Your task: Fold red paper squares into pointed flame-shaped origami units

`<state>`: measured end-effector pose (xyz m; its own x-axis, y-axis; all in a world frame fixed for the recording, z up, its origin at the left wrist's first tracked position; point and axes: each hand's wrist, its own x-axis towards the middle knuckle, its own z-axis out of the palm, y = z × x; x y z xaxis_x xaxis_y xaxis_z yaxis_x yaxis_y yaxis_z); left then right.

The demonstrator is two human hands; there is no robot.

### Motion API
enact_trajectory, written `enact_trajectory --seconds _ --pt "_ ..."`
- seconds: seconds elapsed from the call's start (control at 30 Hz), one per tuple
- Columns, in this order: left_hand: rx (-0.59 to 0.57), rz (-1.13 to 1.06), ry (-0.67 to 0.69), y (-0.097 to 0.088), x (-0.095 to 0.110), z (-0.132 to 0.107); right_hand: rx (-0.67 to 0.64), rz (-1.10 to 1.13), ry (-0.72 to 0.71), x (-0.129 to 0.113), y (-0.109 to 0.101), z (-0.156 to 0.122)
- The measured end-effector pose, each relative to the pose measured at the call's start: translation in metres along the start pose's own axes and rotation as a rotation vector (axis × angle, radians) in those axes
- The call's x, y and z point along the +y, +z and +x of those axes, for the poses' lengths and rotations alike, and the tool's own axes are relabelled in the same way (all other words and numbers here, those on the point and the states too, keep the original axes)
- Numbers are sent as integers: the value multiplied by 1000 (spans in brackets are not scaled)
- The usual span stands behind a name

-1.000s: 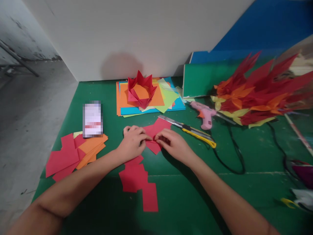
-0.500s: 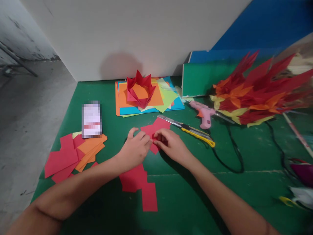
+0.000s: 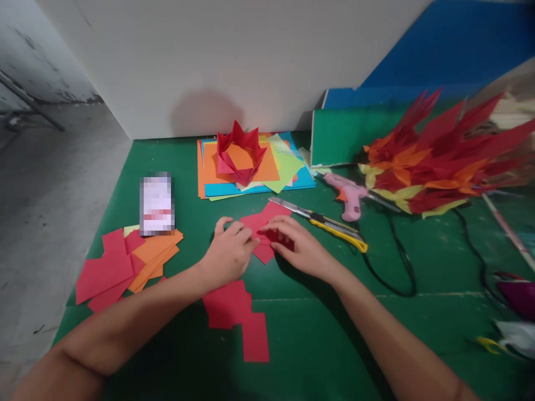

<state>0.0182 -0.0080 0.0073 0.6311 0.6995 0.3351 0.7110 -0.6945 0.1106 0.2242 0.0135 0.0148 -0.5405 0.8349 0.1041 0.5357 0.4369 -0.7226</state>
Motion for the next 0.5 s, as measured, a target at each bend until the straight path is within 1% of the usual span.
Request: enact_trajectory --seconds 0.1,0.23,0.33,0.5 --pt "17 -69 -40 3 -2 1 26 -126 -62 0 0 0" --pt "22 -121 -103 4 -3 6 47 -247 -59 2 0 -1" --pt "7 -155 -132 4 -4 8 43 -270 -41 2 -1 0" --pt "-24 -245 -201 4 -6 8 53 -242 -29 1 -3 1"
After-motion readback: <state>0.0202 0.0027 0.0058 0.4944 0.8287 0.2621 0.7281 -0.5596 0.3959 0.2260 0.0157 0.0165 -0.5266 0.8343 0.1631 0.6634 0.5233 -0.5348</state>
